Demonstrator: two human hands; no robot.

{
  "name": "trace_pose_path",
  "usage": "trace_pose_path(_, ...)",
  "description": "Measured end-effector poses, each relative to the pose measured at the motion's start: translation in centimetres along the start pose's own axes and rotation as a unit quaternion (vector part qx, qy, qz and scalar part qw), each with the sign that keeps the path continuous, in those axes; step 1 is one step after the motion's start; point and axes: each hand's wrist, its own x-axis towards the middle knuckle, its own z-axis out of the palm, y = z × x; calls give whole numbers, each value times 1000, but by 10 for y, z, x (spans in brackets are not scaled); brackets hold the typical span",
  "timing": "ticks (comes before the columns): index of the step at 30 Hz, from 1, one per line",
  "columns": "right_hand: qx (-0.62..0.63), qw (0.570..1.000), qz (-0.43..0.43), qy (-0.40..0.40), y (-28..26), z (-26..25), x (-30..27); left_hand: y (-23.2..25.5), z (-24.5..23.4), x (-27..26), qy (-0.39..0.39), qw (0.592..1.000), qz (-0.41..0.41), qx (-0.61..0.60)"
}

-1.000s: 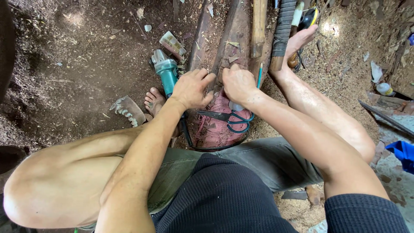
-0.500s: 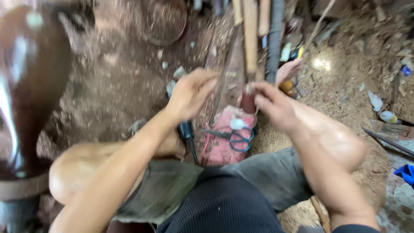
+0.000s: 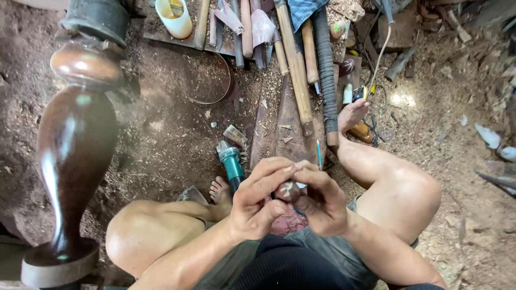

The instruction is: Applying glue, cutting materials, and sanding a small component for a woodworking project.

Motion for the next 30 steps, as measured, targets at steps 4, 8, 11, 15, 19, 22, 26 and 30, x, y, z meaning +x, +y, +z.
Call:
trace_pose_path(4, -77, 996, -46, 10, 2, 2, -4, 1, 1, -2, -9, 1000, 9, -15)
trace_pose_path(8, -166, 983, -78, 19, -1, 6, 0, 4, 5, -6, 18, 998, -36, -51)
trace_pose_path(11, -212, 972, -104, 13, -10, 8, 6, 10, 9, -5, 33, 995, -68, -69)
trace_pose_path(15, -256, 957, -135, 4, -14, 6, 6, 16, 11, -4, 33, 993, -78, -77)
trace_pose_path(19, -292, 945, -149, -4, -16, 4, 4, 18, 11, -2, 25, 990, -93, -100)
trace_pose_path(22, -314, 935, -167, -6, -18, 4, 5, 19, 11, -2, 14, 992, -86, -95)
trace_pose_path(26, -326, 930, -170, -9, -21, 3, 8, 19, 12, -2, 14, 992, -90, -92)
trace_pose_path(30, -324, 929, -178, -15, -21, 2, 8, 19, 13, -4, 8, 991, -93, -97)
